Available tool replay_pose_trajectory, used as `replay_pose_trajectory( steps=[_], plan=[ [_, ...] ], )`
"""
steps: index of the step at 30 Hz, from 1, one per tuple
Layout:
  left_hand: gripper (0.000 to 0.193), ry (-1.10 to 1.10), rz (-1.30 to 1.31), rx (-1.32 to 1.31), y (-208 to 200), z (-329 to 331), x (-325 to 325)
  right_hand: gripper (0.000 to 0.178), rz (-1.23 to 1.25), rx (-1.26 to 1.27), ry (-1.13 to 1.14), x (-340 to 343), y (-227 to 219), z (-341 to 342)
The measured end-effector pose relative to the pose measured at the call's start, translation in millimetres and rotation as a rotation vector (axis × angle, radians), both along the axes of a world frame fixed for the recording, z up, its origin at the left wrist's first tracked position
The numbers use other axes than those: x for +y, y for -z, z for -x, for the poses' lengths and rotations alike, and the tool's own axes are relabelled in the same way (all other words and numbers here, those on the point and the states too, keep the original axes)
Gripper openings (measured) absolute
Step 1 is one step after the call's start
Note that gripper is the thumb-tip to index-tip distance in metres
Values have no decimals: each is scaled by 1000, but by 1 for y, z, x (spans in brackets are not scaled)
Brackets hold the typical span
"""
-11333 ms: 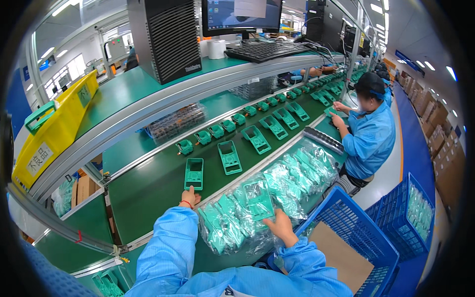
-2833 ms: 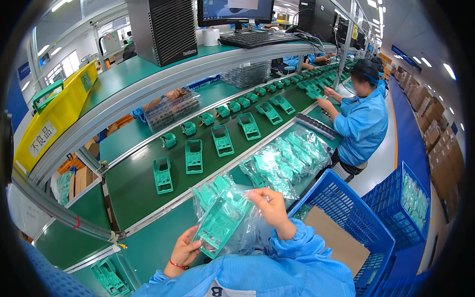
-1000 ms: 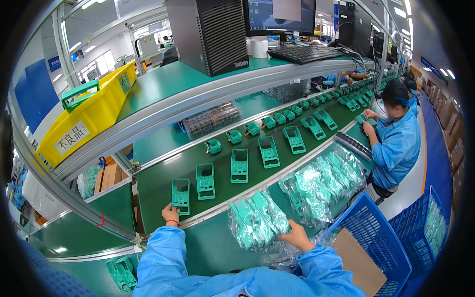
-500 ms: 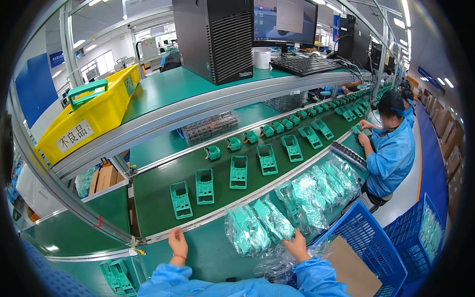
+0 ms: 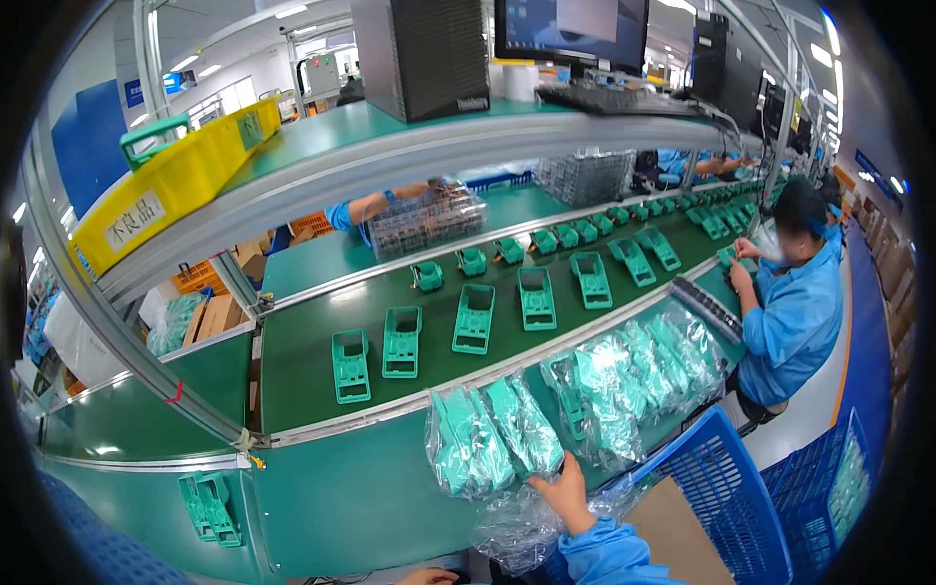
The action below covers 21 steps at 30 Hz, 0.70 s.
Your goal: The person packages green plastic electronic component casings into plastic bags by hand, then arranges the filled bags on an assembly line.
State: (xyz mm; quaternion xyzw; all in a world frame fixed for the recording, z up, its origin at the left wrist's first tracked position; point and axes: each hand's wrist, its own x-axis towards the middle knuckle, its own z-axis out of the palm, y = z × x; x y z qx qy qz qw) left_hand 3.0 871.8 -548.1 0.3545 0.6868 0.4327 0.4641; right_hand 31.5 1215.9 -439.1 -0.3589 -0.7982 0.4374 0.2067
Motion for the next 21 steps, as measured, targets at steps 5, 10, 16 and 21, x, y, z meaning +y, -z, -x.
replay_pose_trajectory(
  steps=[5, 10, 16, 21],
  plan=[
    [29, 360, 355, 29, 139, -25, -18, 75, 61, -13, 31, -4, -3, 1],
    [29, 454, 267, -37, 220, -12, -28, 65, 190, 88, -26, 0, -10, 12],
    [29, 466, 186, -210, 278, -42, -77, 50, 346, -11, 55, -8, -16, 9],
    [28, 383, 134, -302, 293, -54, -92, 46, 351, -140, 119, -16, -17, 14]
  ],
)
